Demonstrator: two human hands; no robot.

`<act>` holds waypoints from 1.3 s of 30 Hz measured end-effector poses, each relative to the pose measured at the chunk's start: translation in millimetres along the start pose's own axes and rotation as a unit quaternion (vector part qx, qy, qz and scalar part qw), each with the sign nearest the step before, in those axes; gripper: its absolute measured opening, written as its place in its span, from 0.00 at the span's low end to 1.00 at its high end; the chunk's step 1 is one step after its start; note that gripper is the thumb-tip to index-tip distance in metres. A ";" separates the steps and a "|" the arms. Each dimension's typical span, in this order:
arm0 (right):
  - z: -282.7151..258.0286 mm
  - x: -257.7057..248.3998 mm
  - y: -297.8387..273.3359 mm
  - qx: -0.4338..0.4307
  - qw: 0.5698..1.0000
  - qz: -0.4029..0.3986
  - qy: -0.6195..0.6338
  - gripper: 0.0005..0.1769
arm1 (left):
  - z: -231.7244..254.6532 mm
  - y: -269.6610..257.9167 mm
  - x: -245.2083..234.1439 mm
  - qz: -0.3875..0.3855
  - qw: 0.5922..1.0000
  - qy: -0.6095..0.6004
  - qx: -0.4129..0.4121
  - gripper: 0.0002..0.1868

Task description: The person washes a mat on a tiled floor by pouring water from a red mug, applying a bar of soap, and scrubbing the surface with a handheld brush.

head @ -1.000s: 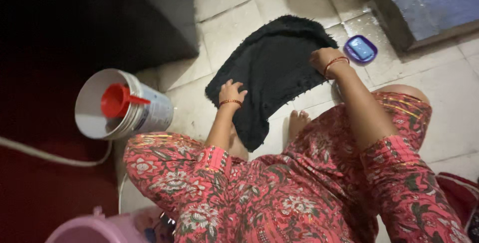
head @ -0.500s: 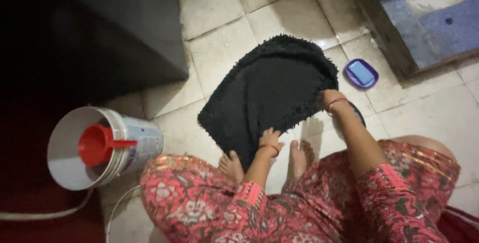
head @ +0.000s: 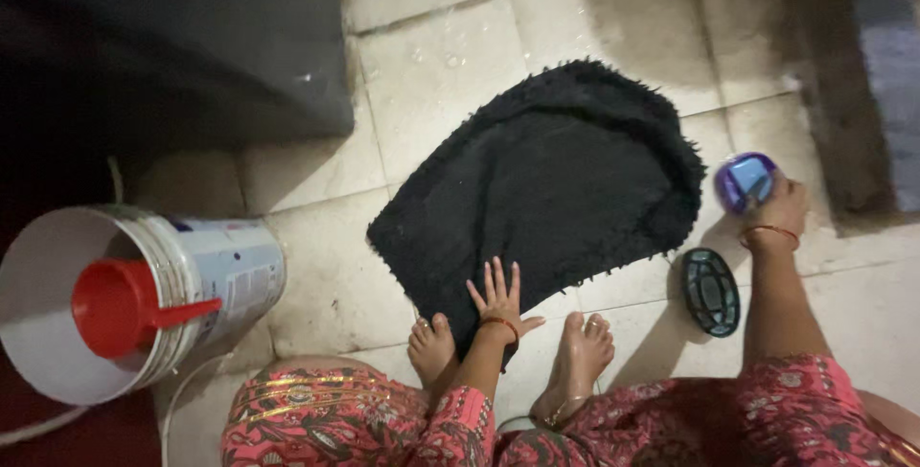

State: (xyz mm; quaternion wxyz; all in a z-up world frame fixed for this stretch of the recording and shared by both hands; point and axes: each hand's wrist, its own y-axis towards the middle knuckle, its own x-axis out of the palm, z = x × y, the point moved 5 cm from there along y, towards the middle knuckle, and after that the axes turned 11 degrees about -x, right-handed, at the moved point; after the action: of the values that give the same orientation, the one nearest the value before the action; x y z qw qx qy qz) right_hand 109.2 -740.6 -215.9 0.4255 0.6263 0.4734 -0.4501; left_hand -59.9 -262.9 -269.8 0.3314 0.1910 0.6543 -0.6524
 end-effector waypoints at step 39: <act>-153.2 18.4 10.3 -0.081 0.983 0.141 0.087 0.29 | 8.8 15.4 -100.4 0.357 0.875 -0.327 -0.026 0.24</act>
State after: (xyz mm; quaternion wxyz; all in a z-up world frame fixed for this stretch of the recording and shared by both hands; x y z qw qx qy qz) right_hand 146.6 -591.8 -197.0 0.4914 0.6866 0.4508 -0.2896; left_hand 23.3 -252.0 -211.8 0.7413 0.1789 0.4131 -0.4977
